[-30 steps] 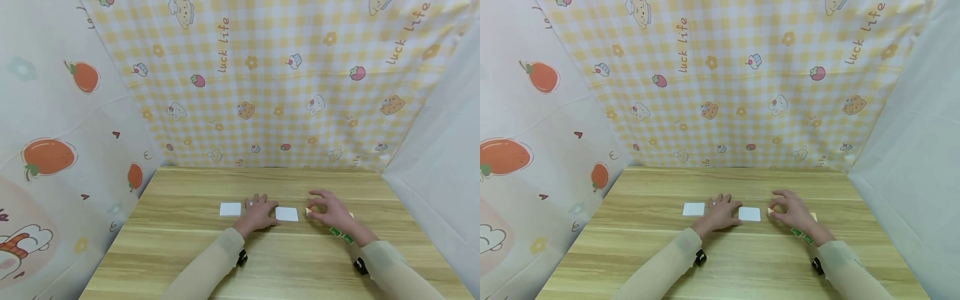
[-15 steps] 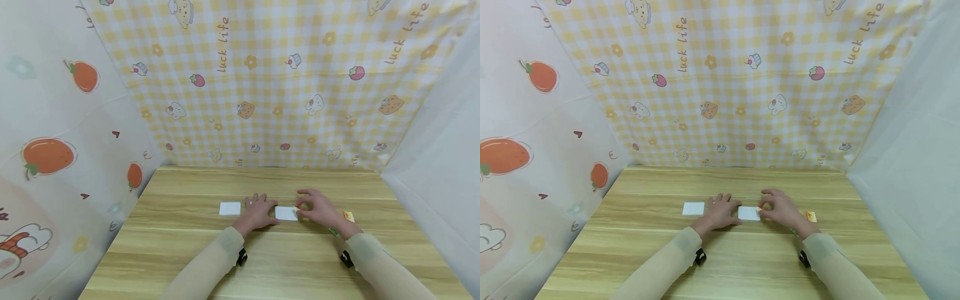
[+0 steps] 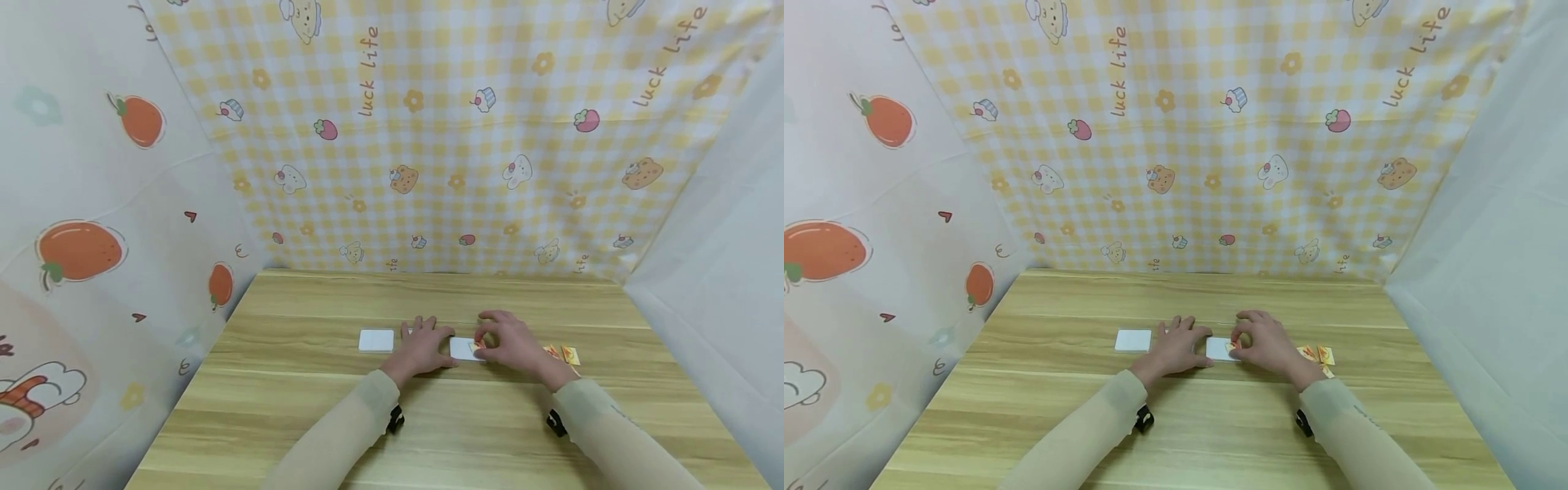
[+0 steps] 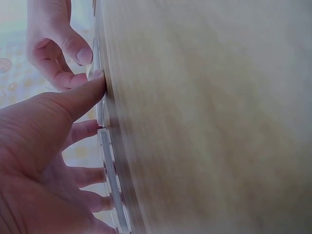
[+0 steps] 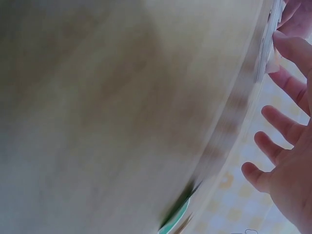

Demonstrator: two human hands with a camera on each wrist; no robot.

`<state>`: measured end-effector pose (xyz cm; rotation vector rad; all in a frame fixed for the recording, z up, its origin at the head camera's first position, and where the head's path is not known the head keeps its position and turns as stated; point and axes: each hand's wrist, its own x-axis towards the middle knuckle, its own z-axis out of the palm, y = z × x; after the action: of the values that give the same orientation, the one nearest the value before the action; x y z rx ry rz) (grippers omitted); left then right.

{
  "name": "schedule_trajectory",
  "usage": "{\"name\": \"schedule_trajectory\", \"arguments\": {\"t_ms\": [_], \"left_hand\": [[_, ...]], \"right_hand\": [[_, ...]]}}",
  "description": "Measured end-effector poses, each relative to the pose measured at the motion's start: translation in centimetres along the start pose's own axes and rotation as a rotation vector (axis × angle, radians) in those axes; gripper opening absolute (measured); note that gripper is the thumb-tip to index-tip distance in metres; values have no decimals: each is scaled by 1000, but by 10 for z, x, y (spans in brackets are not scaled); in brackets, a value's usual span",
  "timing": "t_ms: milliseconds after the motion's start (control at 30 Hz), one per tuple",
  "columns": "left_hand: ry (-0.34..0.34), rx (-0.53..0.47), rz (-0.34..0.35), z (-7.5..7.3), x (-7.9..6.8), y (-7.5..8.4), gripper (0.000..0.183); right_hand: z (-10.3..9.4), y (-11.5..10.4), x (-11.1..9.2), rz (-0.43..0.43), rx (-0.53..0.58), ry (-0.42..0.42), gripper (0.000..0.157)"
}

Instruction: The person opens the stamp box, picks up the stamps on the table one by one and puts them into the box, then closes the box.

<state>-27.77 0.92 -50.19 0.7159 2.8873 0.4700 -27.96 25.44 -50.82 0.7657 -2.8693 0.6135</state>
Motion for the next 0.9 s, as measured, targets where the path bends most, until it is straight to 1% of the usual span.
{"name": "schedule_trajectory", "arguments": {"t_ms": [200,400,533,900], "left_hand": [[4,2,2,3,1,-2,68],[1,-2,1,3,1,-1,69],[-3,-2,-2,2,0,-1,69],[0,-2,-4,3,-1,-1,68]], "right_hand": [[-2,-2,-2,-3,7,5,23],[-2,-1,-3,-9,17,13,22],[-1,-1,-4,-12,2,19,21],[3,-7,-1,35,-42,33,18]]}}
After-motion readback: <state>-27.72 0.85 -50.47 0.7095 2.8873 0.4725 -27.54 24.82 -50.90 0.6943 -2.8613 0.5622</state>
